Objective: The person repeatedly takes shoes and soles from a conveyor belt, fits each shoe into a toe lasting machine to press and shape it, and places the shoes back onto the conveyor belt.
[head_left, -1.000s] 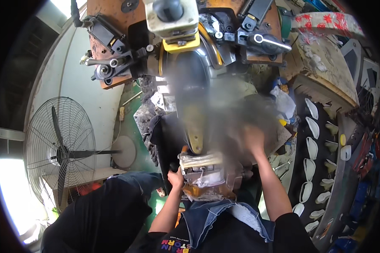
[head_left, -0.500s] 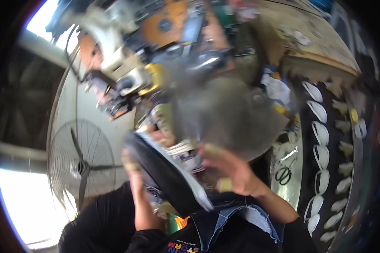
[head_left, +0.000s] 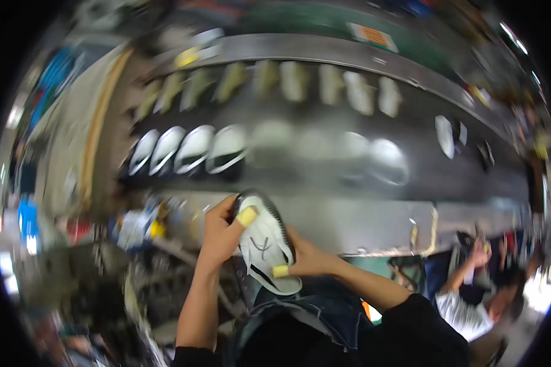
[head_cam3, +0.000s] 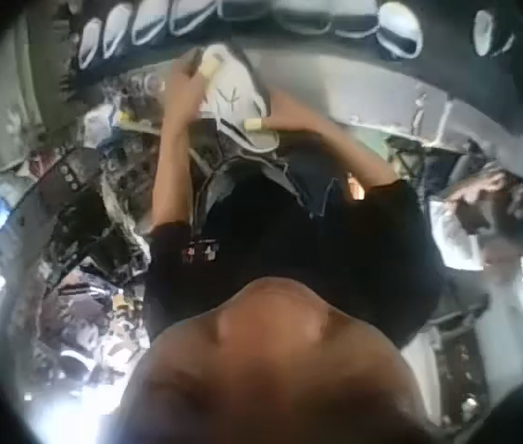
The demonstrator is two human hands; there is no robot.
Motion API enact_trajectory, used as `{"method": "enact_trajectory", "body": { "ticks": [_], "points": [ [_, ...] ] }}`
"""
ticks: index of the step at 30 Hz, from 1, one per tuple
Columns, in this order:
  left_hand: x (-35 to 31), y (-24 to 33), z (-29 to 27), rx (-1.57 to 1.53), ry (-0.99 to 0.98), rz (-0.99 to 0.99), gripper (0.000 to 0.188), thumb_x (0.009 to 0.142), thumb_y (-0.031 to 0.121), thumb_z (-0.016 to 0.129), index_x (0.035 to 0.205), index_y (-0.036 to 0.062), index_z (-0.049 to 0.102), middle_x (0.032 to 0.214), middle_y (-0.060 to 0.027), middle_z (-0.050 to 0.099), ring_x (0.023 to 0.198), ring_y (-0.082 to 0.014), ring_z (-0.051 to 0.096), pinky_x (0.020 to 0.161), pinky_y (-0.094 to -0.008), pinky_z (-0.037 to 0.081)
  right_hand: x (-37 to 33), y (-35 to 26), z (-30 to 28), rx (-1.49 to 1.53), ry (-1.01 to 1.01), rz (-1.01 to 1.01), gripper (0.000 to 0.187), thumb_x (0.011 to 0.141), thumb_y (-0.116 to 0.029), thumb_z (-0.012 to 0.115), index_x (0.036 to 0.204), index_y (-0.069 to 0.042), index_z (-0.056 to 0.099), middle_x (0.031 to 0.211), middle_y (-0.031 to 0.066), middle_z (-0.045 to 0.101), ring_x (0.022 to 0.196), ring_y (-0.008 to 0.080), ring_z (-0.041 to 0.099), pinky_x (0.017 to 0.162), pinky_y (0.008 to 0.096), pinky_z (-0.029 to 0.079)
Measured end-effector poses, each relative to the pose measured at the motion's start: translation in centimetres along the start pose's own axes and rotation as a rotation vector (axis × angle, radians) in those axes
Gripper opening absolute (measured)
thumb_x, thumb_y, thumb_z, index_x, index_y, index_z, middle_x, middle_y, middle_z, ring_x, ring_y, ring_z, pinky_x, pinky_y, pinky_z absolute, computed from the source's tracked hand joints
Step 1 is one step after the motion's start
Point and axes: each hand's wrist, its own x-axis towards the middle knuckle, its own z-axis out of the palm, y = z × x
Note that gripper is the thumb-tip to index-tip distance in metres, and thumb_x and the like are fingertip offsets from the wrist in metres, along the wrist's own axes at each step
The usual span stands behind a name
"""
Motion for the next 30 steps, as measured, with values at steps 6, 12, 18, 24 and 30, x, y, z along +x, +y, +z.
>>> {"method": "enact_trajectory", "body": {
  "ticks": [6, 12, 18, 24, 30],
  "points": [
    [19.3, -6.6, 23.5, 0.17, -0.152, 0.105, 0.036, 0.08, 0.007, 0.067, 0.111, -0.0094, 0.06, 0.096, -0.0122, 0.068, 0.089, -0.0175, 0.064, 0.079, -0.0282, 0.05, -13.8, 21.8, -26.0, -0.391, 1.152, 0.251, 0.044, 0.076, -0.012, 0.072, 0.115, 0.002, 0.056, 0.104, 0.016, 0.064, 0.094, 0.0313, 0.063, 0.083, 0.0391, 0.05],
    [35.8, -16.2, 42.5, 0.292, -0.317, 0.363, 0.042, 0.08, 0.002, 0.067, 0.118, -0.0108, 0.055, 0.104, -0.0137, 0.066, 0.092, -0.0149, 0.062, 0.08, -0.0259, 0.05, -11.1, 15.7, -36.8, -1.001, 0.906, 0.336, 0.038, 0.074, -0.019, 0.07, 0.107, -0.003, 0.061, 0.102, 0.0134, 0.062, 0.1, 0.0334, 0.056, 0.098, 0.0425, 0.039],
    [46.1, -14.3, 53.6, 0.796, -0.347, 0.258, 0.034, 0.081, 0.015, 0.064, 0.108, -0.0046, 0.061, 0.092, -0.0199, 0.068, 0.087, -0.0338, 0.067, 0.079, -0.0391, 0.052, -17.0, 19.3, -33.3, -0.8, 1.074, 0.336, 0.011, 0.075, -0.006, 0.059, 0.084, -0.003, 0.064, 0.084, 0.016, 0.057, 0.089, 0.0347, 0.053, 0.084, 0.0423, 0.044],
    [51.8, -21.5, 58.2, 0.647, -0.093, 0.256, 0.061, 0.07, 0.011, 0.072, 0.126, -0.0017, 0.051, 0.109, -0.022, 0.064, 0.103, -0.0353, 0.062, 0.087, -0.0387, 0.048, -13.7, 14.6, -33.2, -0.579, 1.48, 0.225, 0.016, 0.08, -0.002, 0.064, 0.096, 0.001, 0.06, 0.09, 0.0183, 0.062, 0.088, 0.0367, 0.059, 0.079, 0.0419, 0.046],
    [46.1, -17.8, 44.4, 0.102, -0.465, -0.272, 0.044, 0.08, 0.009, 0.065, 0.122, -0.001, 0.058, 0.101, -0.0064, 0.065, 0.09, -0.0154, 0.06, 0.08, -0.0294, 0.047, -10.1, 6.2, -37.5, -0.189, 1.294, -0.039, 0.014, 0.082, -0.006, 0.067, 0.093, 0.0, 0.06, 0.077, 0.0099, 0.058, 0.069, 0.0149, 0.056, 0.062, 0.029, 0.043]
  ]
}}
